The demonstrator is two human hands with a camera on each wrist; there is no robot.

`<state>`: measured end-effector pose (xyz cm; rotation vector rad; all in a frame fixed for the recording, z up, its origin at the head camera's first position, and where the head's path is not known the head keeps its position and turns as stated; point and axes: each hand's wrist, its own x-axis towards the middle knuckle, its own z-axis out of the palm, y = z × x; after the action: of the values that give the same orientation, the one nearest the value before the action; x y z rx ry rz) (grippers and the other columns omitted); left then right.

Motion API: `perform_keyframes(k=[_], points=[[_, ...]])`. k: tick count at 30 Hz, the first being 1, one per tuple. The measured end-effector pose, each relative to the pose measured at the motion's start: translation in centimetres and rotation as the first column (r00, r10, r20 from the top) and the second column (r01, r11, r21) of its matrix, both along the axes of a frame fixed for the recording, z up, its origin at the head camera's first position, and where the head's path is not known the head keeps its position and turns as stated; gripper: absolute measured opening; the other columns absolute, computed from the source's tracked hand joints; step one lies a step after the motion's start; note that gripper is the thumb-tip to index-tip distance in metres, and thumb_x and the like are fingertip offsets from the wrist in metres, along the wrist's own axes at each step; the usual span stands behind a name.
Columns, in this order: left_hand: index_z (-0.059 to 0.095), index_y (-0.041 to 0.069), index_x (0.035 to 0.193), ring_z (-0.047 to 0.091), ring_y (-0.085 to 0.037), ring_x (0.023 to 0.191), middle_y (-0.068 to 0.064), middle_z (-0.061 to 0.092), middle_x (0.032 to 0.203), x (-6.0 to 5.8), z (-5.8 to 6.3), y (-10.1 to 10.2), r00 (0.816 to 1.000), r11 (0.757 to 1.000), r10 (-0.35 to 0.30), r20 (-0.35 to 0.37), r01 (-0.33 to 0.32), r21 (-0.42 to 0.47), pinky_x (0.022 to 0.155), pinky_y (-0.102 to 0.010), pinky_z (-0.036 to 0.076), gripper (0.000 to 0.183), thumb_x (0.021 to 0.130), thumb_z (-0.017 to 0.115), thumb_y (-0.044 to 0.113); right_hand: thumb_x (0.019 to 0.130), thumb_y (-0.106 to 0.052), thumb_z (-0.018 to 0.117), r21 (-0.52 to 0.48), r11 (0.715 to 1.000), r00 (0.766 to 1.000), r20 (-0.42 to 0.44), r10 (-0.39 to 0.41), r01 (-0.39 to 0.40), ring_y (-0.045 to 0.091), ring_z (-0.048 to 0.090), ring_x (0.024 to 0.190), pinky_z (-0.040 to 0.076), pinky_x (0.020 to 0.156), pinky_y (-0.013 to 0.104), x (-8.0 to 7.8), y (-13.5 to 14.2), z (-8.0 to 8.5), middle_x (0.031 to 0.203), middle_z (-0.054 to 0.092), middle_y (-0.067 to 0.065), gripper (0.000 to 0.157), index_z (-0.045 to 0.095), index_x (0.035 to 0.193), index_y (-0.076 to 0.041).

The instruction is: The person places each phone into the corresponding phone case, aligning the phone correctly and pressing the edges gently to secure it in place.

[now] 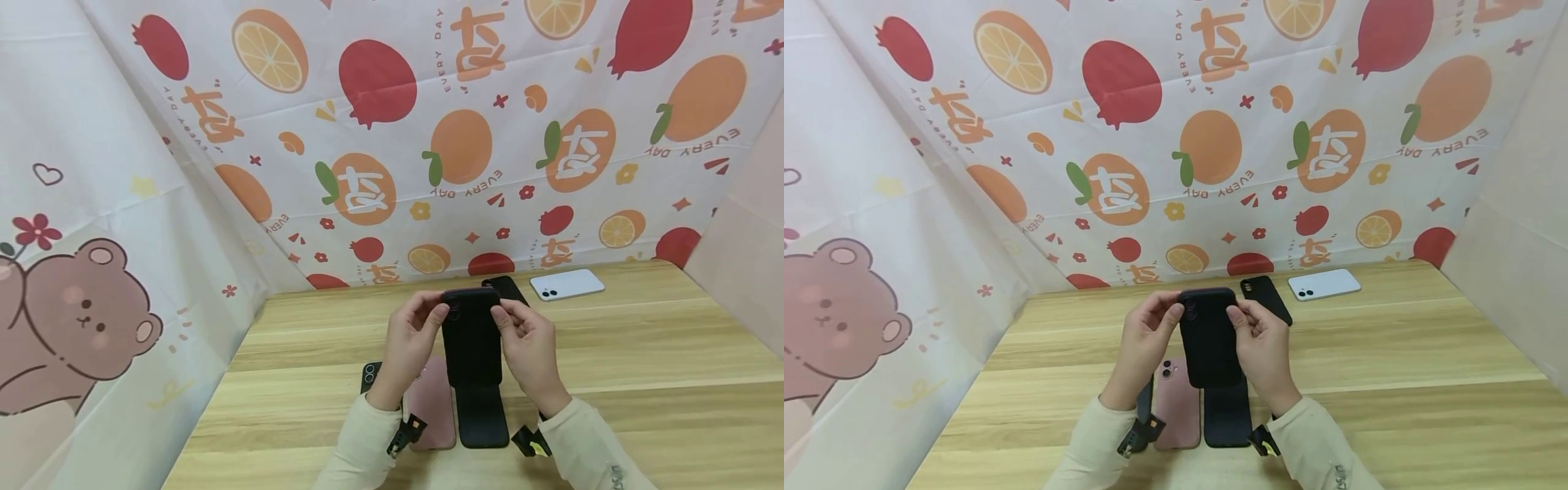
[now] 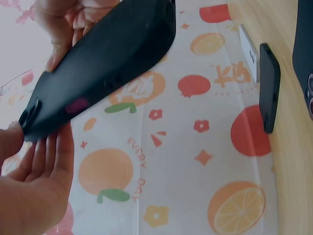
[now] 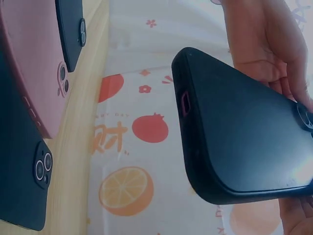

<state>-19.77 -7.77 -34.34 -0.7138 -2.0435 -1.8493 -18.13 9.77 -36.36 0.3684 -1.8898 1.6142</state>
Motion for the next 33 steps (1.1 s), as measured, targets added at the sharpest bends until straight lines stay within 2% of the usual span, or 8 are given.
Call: perform_keyframes(k=[5, 10, 12, 15, 17, 19, 28, 33], points=[[0.063, -0.005, 0.102, 0.057, -0.011, 0.077, -0.017, 0.063, 0.091, 0.2, -0.3, 0.4, 0.997, 0.998, 0.054, -0.06, -0.051, 0.048, 0.069, -0.021, 0.049, 0.014, 0.093, 0.06, 0.006, 0.092, 0.0, 0.061, 0.008, 1.0, 1.0, 0.004, 0.012, -0.012, 0.006, 0.029, 0.037, 0.027, 0.036, 0.023, 0.2, -0.2, -0.1, 0.052, 0.041, -0.004, 0.012, 0.069, 0.099, 0.005], [0.062, -0.005, 0.1, 0.056, -0.012, 0.076, -0.014, 0.061, 0.089, 0.3, -0.3, 0.4, 1.0, 0.993, 0.031, 0.001, -0.031, 0.112, 0.068, -0.02, 0.047, 0.013, 0.093, 0.061, 0.005, 0.093, -0.003, 0.06, 0.037, 0.999, 0.999, 0.028, 0.037, -0.038, 0.008, 0.031, 0.039, 0.029, 0.038, 0.023, 0.2, 0.0, 0.1, 0.057, 0.047, 0.001, 0.011, 0.069, 0.097, 0.003], [0.062, -0.006, 0.101, 0.056, -0.013, 0.078, -0.01, 0.06, 0.09, 0.4, -0.3, 0.4, 0.999, 0.99, 0.01, 0.039, -0.015, 0.14, 0.069, -0.02, 0.047, 0.014, 0.093, 0.061, 0.006, 0.095, -0.006, 0.059, 0.053, 0.996, 0.995, 0.068, 0.067, -0.07, 0.007, 0.043, 0.047, 0.039, 0.045, 0.018, 0.1, 0.3, 0.2, 0.066, 0.057, 0.005, 0.014, 0.069, 0.1, 0.002], [0.06, -0.007, 0.102, 0.056, -0.012, 0.08, -0.005, 0.06, 0.09, 0.5, -0.2, 0.4, 0.997, 0.986, -0.014, 0.071, 0.002, 0.17, 0.072, -0.02, 0.047, 0.015, 0.093, 0.061, 0.005, 0.097, -0.011, 0.056, 0.065, 0.989, 0.984, 0.121, 0.127, -0.135, 0.006, 0.058, 0.07, 0.05, 0.066, 0.014, -0.1, 0.9, 0.5, 0.09, 0.066, 0.011, 0.02, 0.066, 0.109, 0.002], [0.06, -0.008, 0.102, 0.056, -0.012, 0.081, -0.003, 0.06, 0.09, 0.5, -0.2, 0.4, 0.997, 0.984, -0.026, 0.075, 0.013, 0.178, 0.073, -0.02, 0.047, 0.015, 0.093, 0.061, 0.004, 0.098, -0.012, 0.055, 0.056, 0.985, 0.979, 0.13, 0.154, -0.163, 0.007, 0.062, 0.085, 0.051, 0.077, 0.017, -0.2, 1.2, 0.7, 0.101, 0.067, 0.012, 0.023, 0.064, 0.114, 0.001], [0.06, -0.009, 0.102, 0.056, -0.011, 0.08, -0.002, 0.06, 0.09, 0.5, -0.2, 0.5, 0.997, 0.984, -0.037, 0.068, 0.025, 0.176, 0.073, -0.02, 0.047, 0.015, 0.093, 0.061, 0.003, 0.099, -0.012, 0.054, 0.045, 0.985, 0.98, 0.119, 0.16, -0.166, 0.007, 0.063, 0.089, 0.051, 0.08, 0.017, -0.2, 1.5, 0.9, 0.104, 0.066, 0.011, 0.024, 0.063, 0.117, 0.001], [0.06, -0.009, 0.101, 0.055, -0.011, 0.079, 0.0, 0.06, 0.089, 0.7, -0.2, 0.7, 0.995, 0.984, -0.089, 0.043, 0.082, 0.157, 0.07, -0.02, 0.046, 0.018, 0.092, 0.061, 0.006, 0.093, 0.001, 0.059, 0.015, 0.995, 0.995, 0.009, 0.101, -0.101, 0.007, 0.06, 0.072, 0.052, 0.067, 0.018, 0.1, 1.9, 1.2, 0.088, 0.066, -0.005, 0.014, 0.067, 0.104, 0.004], [0.06, -0.009, 0.102, 0.055, -0.011, 0.079, 0.001, 0.06, 0.088, 0.8, -0.2, 0.8, 0.993, 0.984, -0.102, 0.066, 0.091, 0.152, 0.07, -0.02, 0.046, 0.018, 0.092, 0.062, 0.006, 0.095, -0.001, 0.057, -0.019, 0.99, 0.989, 0.045, 0.143, -0.142, 0.006, 0.059, 0.072, 0.052, 0.068, 0.018, 0.0, 2.1, 1.2, 0.086, 0.066, -0.004, 0.014, 0.065, 0.104, 0.006]])
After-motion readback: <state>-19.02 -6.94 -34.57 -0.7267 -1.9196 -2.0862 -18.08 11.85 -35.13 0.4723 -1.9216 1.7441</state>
